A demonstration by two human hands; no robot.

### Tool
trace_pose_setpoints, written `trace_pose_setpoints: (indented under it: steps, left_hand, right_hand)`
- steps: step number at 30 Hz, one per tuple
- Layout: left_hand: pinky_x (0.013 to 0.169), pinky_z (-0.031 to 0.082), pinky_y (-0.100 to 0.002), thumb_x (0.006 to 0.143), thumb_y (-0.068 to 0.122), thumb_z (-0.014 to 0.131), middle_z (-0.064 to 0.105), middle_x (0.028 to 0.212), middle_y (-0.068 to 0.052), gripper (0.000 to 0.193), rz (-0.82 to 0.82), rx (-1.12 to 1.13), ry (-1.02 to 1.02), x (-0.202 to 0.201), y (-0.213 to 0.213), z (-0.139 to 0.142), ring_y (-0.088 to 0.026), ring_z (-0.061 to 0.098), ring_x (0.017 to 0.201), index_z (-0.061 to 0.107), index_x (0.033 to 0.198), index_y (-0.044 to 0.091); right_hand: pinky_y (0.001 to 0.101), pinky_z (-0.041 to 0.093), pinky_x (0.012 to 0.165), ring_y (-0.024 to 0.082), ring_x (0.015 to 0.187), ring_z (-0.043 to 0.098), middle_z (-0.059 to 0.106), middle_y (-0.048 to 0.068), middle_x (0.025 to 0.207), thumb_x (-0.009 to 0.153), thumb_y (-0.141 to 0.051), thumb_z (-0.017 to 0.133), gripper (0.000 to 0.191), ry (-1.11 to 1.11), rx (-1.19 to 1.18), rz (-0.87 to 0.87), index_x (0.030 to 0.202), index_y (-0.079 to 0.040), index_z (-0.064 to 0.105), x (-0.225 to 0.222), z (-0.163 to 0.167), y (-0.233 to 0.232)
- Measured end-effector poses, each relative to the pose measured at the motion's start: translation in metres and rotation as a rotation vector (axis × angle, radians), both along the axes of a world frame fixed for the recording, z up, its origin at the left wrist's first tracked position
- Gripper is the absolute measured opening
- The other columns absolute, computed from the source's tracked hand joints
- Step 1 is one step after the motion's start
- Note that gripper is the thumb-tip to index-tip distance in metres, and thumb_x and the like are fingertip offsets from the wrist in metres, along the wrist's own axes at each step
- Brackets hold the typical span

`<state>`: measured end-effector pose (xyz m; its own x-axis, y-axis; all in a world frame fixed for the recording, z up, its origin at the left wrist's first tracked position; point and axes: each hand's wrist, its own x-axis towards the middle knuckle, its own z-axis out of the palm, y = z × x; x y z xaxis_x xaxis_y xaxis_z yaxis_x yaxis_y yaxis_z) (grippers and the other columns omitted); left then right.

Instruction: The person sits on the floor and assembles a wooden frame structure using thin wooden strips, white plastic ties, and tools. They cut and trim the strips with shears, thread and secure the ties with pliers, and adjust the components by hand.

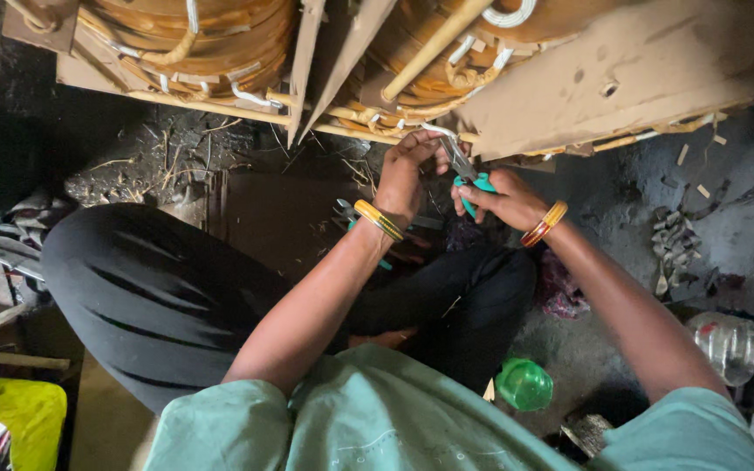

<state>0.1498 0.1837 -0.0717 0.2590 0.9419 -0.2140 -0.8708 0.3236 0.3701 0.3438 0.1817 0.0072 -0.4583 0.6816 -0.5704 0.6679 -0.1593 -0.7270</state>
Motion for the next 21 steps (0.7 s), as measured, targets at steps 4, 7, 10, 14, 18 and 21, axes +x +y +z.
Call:
trace_pose_setpoints:
  steps: [4, 7, 10, 14, 18, 21]
  left_hand:
    - [0.084, 0.054, -0.03, 0.103, 0.006, 0.051, 0.076, 0.105, -0.017, 0.021, -0.072, 0.016, 0.028, -0.004, -0.001, 0.0, -0.019, 0.071, 0.09, 0.066, 0.113, -0.003]
    - [0.083, 0.053, -0.029, 0.103, 0.006, 0.052, 0.076, 0.106, -0.017, 0.019, -0.069, 0.012, 0.023, -0.003, -0.002, -0.004, -0.017, 0.07, 0.09, 0.066, 0.114, -0.003]
    - [0.077, 0.048, -0.027, 0.105, 0.008, 0.052, 0.077, 0.107, -0.016, 0.021, -0.074, 0.039, 0.023, -0.002, -0.001, -0.008, -0.014, 0.066, 0.086, 0.067, 0.116, -0.003]
    - [0.076, 0.048, -0.027, 0.104, 0.007, 0.053, 0.077, 0.107, -0.017, 0.02, -0.075, 0.031, -0.01, -0.001, 0.002, -0.01, -0.014, 0.067, 0.085, 0.067, 0.115, -0.002]
    - [0.078, 0.05, -0.028, 0.103, 0.008, 0.052, 0.077, 0.103, -0.018, 0.02, -0.09, 0.008, -0.019, -0.003, 0.004, -0.006, -0.016, 0.07, 0.086, 0.066, 0.113, -0.001]
    - [0.081, 0.052, -0.028, 0.103, 0.01, 0.051, 0.077, 0.103, -0.016, 0.019, -0.118, -0.024, 0.004, -0.006, 0.003, -0.002, -0.015, 0.069, 0.086, 0.066, 0.112, 0.001]
  right_hand:
    - [0.0287, 0.052, 0.059, 0.013, 0.06, 0.063, 0.07, 0.002, 0.077, 0.104, -0.041, 0.052, 0.041, -0.132, 0.132, 0.103, 0.086, -0.008, 0.068, -0.008, 0.006, 0.001]
    - [0.0298, 0.049, 0.058, 0.013, 0.057, 0.06, 0.068, 0.001, 0.069, 0.104, -0.041, 0.052, 0.045, -0.185, 0.157, 0.104, 0.079, -0.008, 0.068, -0.011, 0.007, 0.001]
    - [0.0307, 0.048, 0.056, 0.012, 0.057, 0.058, 0.064, 0.0, 0.068, 0.103, -0.04, 0.052, 0.042, -0.155, 0.133, 0.066, 0.079, -0.008, 0.064, -0.012, 0.006, 0.0]
    - [0.0292, 0.047, 0.058, 0.011, 0.059, 0.057, 0.06, 0.001, 0.064, 0.104, -0.042, 0.053, 0.047, -0.085, 0.158, -0.017, 0.074, -0.006, 0.058, -0.011, 0.001, -0.005]
    - [0.0303, 0.045, 0.054, 0.012, 0.056, 0.055, 0.058, 0.001, 0.06, 0.102, -0.043, 0.056, 0.049, -0.173, 0.183, -0.098, 0.071, -0.005, 0.055, -0.012, -0.004, -0.009]
    - [0.0307, 0.045, 0.054, 0.013, 0.055, 0.054, 0.057, 0.002, 0.061, 0.103, -0.044, 0.056, 0.051, -0.175, 0.188, -0.088, 0.07, -0.005, 0.055, -0.012, -0.003, -0.009]
